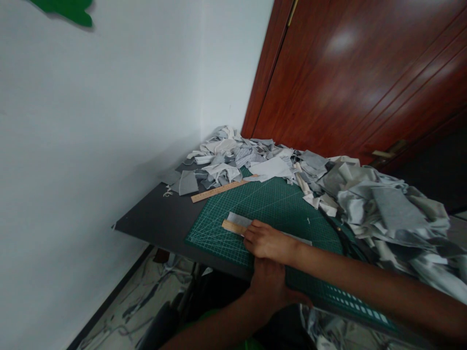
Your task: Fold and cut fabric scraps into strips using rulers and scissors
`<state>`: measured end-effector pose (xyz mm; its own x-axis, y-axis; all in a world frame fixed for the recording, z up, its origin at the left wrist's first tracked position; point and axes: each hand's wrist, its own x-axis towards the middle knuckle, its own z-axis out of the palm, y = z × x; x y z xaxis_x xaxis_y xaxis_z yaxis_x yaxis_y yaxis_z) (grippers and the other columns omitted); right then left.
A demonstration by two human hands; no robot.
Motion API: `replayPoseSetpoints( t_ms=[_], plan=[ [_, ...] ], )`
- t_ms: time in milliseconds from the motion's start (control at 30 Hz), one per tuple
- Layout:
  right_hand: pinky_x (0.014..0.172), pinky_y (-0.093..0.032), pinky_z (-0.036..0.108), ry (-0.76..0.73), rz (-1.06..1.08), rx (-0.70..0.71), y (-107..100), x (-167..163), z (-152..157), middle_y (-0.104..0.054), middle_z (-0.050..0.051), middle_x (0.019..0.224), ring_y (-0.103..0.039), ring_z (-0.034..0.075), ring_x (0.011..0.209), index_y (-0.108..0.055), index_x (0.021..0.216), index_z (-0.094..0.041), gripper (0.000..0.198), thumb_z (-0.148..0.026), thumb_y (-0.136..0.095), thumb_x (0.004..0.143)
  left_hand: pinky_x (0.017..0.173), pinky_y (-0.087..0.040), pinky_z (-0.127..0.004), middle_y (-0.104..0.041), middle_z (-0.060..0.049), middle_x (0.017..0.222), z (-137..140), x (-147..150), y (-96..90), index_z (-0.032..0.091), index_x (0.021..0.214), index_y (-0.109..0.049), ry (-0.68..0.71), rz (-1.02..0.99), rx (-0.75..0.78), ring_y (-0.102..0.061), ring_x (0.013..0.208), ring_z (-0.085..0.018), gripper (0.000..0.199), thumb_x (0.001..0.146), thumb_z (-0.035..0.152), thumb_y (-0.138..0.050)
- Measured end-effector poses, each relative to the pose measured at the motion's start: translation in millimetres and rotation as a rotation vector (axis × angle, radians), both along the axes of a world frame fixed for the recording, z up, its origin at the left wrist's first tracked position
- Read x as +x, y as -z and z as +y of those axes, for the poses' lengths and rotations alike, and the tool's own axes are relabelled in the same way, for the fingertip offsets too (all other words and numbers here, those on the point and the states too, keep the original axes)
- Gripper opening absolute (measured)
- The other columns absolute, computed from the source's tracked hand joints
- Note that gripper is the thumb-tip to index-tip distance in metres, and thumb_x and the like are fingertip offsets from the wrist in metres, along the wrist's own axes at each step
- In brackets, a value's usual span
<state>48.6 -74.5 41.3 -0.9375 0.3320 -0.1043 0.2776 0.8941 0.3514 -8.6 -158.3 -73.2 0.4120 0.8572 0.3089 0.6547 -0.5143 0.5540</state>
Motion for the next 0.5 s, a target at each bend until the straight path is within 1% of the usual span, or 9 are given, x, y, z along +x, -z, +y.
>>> replayPoseSetpoints(
  t_ms=[133,233,400,500],
  plan=[
    [0.088,-0.044,0.040,-0.021,-0.007,0.002,0.9,-2.2,3.1,-0.074,0.010,0.097,-0.065,0.024,0.094,-0.073,0.096,-0.013,0.017,-0.013,-0.057,0.103,0.107,-0.045,-0.060,-0.066,-0.026,0.134,-1.0,2.2,4.1,0.010,0.147,-0.055,-0.017,0.029,0.016,-0.061,0.121,-0.049,0.143,0.041,0.105,-0.060],
    [0.086,-0.045,0.039,-0.023,-0.011,0.003,1.5,-6.8,5.8,-0.073,0.010,0.096,-0.066,0.023,0.092,-0.072,0.094,-0.013,0.018,-0.012,-0.056,0.103,0.107,-0.045,-0.061,-0.064,-0.027,0.137,-1.8,2.4,6.1,0.009,0.148,-0.055,-0.038,0.026,0.023,-0.060,0.122,-0.049,0.145,0.040,0.106,-0.058],
    [0.082,-0.045,0.038,-0.042,0.002,0.050,2.4,-18.0,10.4,-0.073,0.008,0.093,-0.066,0.023,0.089,-0.071,0.092,-0.013,0.017,-0.013,-0.058,0.102,0.107,-0.045,-0.059,-0.060,-0.029,0.141,-1.8,0.0,7.5,0.006,0.147,-0.055,-0.020,0.036,0.034,-0.057,0.126,-0.049,0.148,0.040,0.108,-0.053],
    [0.082,-0.045,0.038,-0.055,-0.007,0.061,0.7,-25.7,12.7,-0.073,0.009,0.093,-0.066,0.023,0.089,-0.071,0.092,-0.013,0.016,-0.013,-0.058,0.101,0.109,-0.043,-0.061,-0.058,-0.027,0.143,-1.1,-1.7,6.4,0.008,0.149,-0.053,-0.009,0.029,0.044,-0.055,0.128,-0.050,0.148,0.042,0.109,-0.052]
  ],
)
